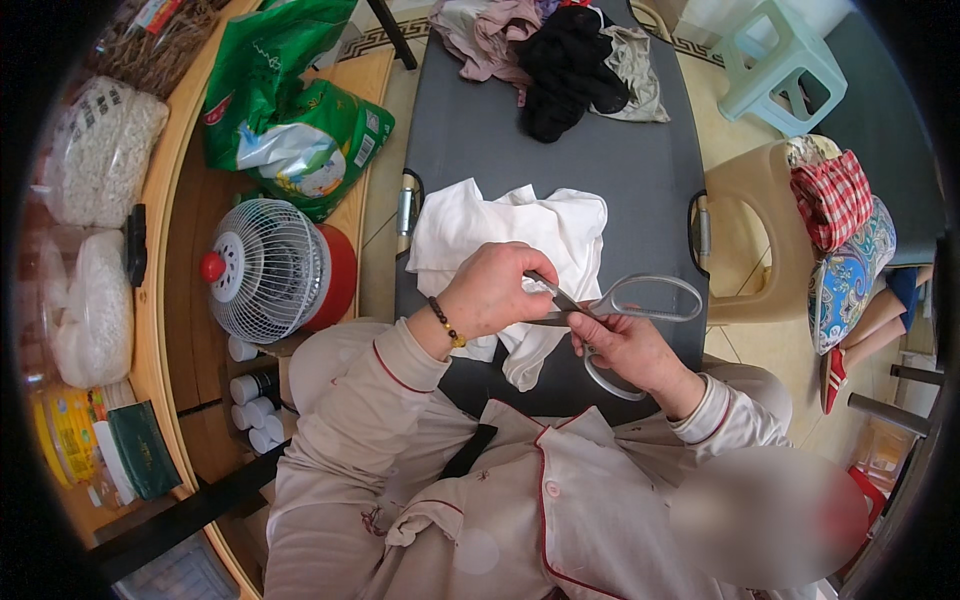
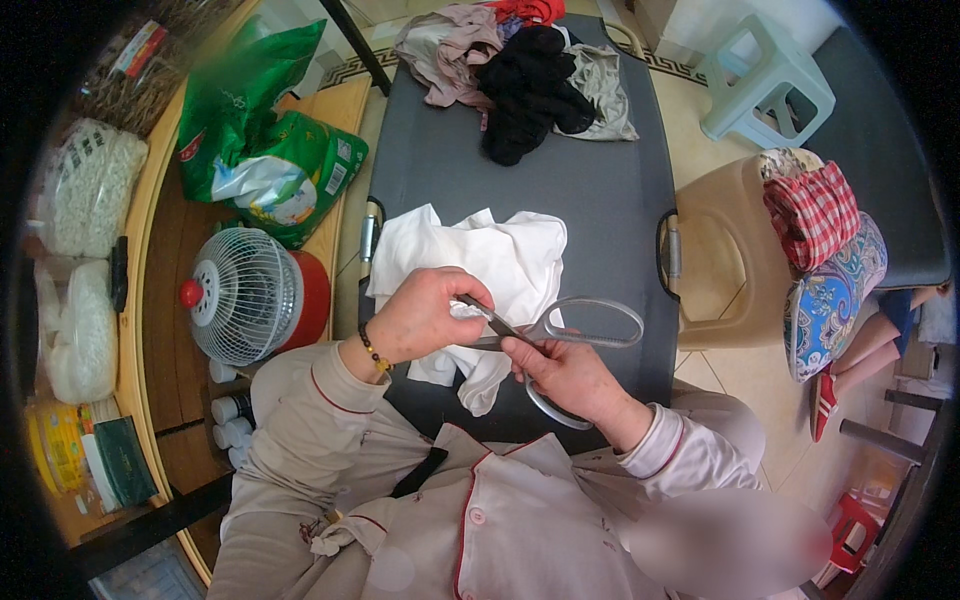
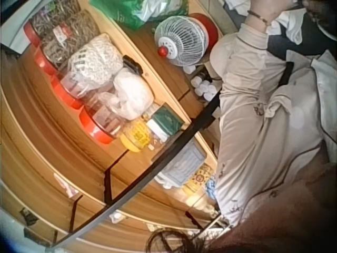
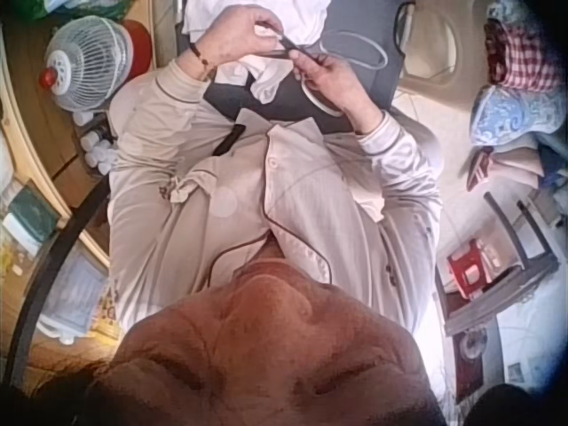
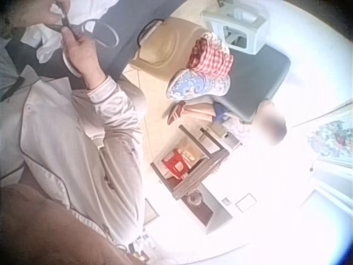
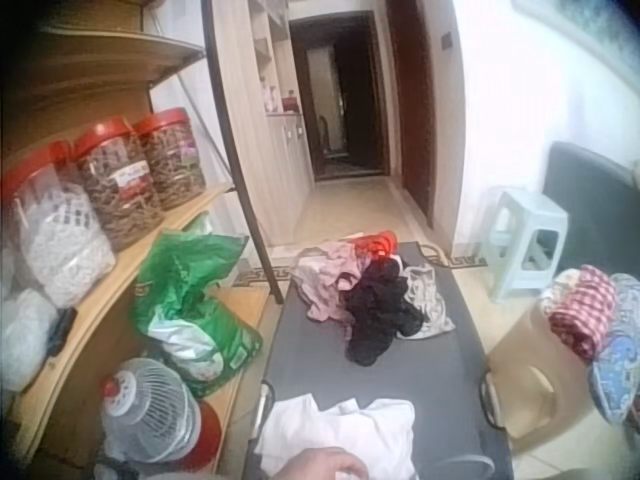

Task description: The person sits on the floor and uses scissors to cut a white cloth into small pieces. The person repeatedly snips the fabric and sets the cut pieces aside on the table.

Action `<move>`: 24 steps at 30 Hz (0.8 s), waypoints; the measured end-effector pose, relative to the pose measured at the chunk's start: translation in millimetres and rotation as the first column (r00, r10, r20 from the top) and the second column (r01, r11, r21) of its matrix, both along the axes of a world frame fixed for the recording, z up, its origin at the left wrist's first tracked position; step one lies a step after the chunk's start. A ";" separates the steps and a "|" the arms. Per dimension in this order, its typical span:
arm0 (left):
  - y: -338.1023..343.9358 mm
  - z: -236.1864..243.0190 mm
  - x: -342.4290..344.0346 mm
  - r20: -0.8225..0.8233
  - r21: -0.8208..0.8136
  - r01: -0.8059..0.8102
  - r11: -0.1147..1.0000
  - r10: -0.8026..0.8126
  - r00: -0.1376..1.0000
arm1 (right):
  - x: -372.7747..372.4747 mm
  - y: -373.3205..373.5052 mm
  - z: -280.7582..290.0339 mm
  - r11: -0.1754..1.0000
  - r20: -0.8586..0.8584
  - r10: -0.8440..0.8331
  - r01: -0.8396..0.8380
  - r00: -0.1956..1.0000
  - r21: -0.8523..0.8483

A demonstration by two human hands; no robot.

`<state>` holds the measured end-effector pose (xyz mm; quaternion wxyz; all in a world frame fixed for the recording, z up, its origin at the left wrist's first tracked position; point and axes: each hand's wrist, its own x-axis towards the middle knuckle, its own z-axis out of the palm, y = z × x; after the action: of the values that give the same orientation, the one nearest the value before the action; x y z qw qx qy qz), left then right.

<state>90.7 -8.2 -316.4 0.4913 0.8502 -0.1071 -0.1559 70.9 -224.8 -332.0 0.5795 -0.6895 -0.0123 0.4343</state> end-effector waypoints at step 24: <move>13.6 -3.7 8.7 0.183 0.001 -0.232 0.973 0.228 0.956 | 5.5 -3.2 4.2 0.986 -0.180 -0.134 0.148 0.975 0.071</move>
<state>99.4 5.4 -320.1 0.4848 0.8729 -0.0501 -0.0206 76.4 -228.0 -327.8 0.6361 -0.6231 0.0694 0.4499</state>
